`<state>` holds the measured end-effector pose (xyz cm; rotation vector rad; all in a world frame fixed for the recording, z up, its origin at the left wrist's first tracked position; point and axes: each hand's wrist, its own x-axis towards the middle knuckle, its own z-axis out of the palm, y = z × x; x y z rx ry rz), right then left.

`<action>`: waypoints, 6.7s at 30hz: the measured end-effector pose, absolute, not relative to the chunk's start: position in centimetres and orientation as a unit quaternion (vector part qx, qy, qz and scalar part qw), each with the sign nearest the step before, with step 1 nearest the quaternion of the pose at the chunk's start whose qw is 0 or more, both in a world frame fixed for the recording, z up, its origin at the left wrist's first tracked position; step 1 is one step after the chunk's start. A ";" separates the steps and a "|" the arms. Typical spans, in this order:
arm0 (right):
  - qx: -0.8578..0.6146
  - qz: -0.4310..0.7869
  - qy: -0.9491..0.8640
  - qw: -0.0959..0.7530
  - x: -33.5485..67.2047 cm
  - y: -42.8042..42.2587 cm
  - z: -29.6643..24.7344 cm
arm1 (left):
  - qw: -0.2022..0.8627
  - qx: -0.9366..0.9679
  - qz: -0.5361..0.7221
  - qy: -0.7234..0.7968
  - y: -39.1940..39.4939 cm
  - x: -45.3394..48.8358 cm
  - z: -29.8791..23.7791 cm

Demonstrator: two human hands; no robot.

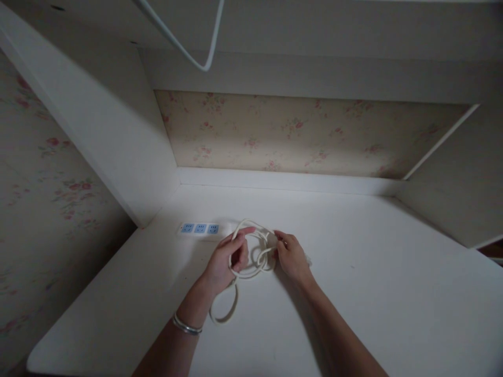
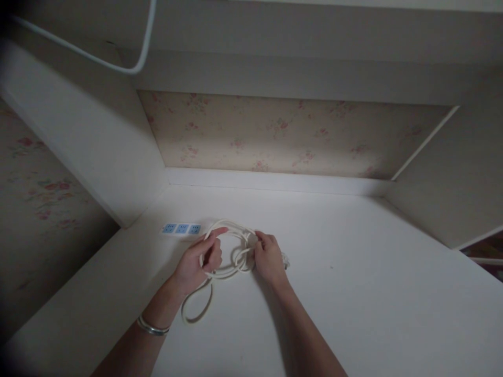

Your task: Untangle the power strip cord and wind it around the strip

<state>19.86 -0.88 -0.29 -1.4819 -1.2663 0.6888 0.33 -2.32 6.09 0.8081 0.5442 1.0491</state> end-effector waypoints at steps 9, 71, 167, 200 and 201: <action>-0.660 0.167 -0.604 0.415 19.2 -2.6 3.1 | 0.663 0.467 0.483 0.330 -2.3 0.9 4.7; -0.341 0.518 -0.077 0.781 25.7 -0.4 2.1 | 0.343 0.781 0.348 0.389 -1.9 1.2 1.8; -0.493 0.079 -0.739 0.452 18.8 -3.3 2.2 | 0.097 0.820 0.310 0.470 -2.3 1.3 4.0; -0.587 0.208 -0.525 0.580 21.4 -0.8 0.2 | 0.569 0.407 0.641 0.317 -0.5 -0.2 5.0; -0.578 0.197 -0.560 0.560 20.9 -1.2 0.6 | 0.581 0.395 0.641 0.308 -0.5 -0.2 5.1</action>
